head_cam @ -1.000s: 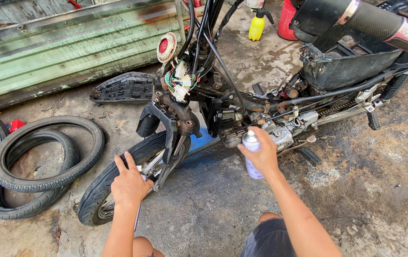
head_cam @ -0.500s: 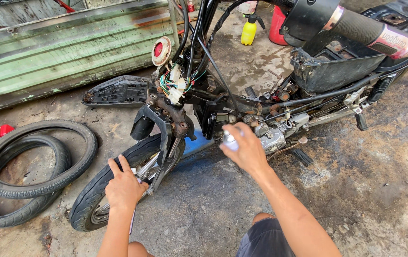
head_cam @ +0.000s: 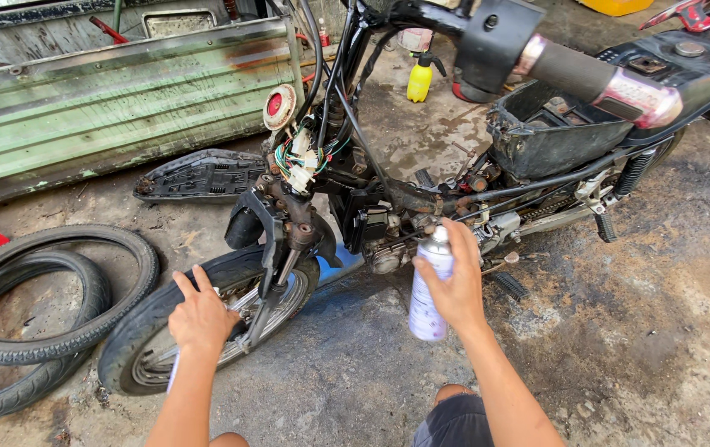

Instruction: The person sprays a cleaning agent from two aerosol cans onto various parts of a disassembled motorcycle, including the engine, frame, handlebars, and front fork. The person moves around the bike to reach different areas while applying the spray.

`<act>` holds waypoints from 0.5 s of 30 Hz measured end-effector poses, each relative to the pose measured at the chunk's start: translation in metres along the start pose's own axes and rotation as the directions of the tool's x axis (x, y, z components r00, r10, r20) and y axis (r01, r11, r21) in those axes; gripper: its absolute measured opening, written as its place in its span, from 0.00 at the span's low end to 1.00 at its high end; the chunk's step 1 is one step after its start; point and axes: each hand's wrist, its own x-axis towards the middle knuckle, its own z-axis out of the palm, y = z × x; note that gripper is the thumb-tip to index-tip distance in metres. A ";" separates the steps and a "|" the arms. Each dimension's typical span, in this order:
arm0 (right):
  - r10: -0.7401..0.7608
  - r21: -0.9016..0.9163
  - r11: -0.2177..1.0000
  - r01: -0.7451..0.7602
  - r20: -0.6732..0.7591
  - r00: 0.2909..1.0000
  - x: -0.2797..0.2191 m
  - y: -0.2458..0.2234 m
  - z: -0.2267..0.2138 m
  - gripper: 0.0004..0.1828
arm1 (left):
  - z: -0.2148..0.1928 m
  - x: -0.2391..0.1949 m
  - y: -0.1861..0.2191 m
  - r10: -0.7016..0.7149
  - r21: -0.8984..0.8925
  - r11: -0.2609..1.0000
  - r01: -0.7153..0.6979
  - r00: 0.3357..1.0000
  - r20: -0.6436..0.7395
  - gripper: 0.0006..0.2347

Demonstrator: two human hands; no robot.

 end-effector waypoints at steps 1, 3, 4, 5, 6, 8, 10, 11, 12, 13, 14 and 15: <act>-0.002 -0.002 1.000 0.002 -0.002 1.000 -0.007 0.006 -0.005 0.41 | 0.000 0.011 -0.001 0.002 -0.002 1.000 -0.002 1.000 -0.002 0.52; 0.107 0.101 0.988 -0.115 0.078 0.991 -0.022 0.018 -0.015 0.41 | 0.002 0.029 -0.005 -0.003 -0.002 1.000 0.003 1.000 -0.016 0.51; 0.102 0.102 0.989 -0.109 0.079 0.992 -0.029 0.024 -0.019 0.41 | -0.013 0.020 -0.002 -0.006 -0.006 1.000 0.006 1.000 -0.019 0.51; 0.117 0.086 0.988 -0.125 0.091 0.989 -0.036 0.030 -0.023 0.40 | -0.028 0.012 0.001 0.001 -0.069 0.998 -0.005 0.998 -0.062 0.48; 0.134 0.070 0.987 -0.141 0.106 0.985 -0.043 0.037 -0.028 0.40 | -0.042 0.002 0.004 0.004 -0.132 0.991 -0.017 0.995 -0.104 0.44; 0.093 0.066 0.993 -0.099 0.091 0.991 -0.043 0.047 -0.030 0.38 | -0.088 -0.037 0.030 0.045 -0.181 0.981 -0.065 0.992 -0.115 0.42; 0.054 0.063 0.996 -0.059 0.076 0.996 -0.041 0.047 -0.031 0.37 | -0.116 -0.066 0.054 0.086 -0.226 0.967 -0.114 0.988 -0.129 0.40; 0.017 0.075 0.997 -0.022 0.070 0.997 -0.037 0.043 -0.032 0.35 | -0.123 -0.075 0.066 0.147 -0.267 0.947 -0.180 0.979 -0.140 0.39; -0.023 0.086 0.996 0.017 0.064 0.998 -0.032 0.039 -0.032 0.34 | -0.129 -0.083 0.078 0.206 -0.308 0.919 -0.246 0.966 -0.157 0.39; -0.029 0.088 0.996 0.023 0.065 0.997 -0.024 0.030 -0.031 0.34 | -0.142 -0.089 0.085 0.201 -0.310 0.919 -0.243 0.966 -0.160 0.39; -0.069 0.096 0.993 0.061 0.081 0.994 -0.018 0.021 -0.029 0.34 | -0.153 -0.095 0.093 0.256 -0.327 0.888 -0.324 0.938 -0.235 0.38; -0.110 0.105 0.989 0.100 0.096 0.989 -0.011 0.012 -0.028 0.34 | -0.165 -0.102 0.100 0.305 -0.336 0.851 -0.404 0.901 -0.309 0.36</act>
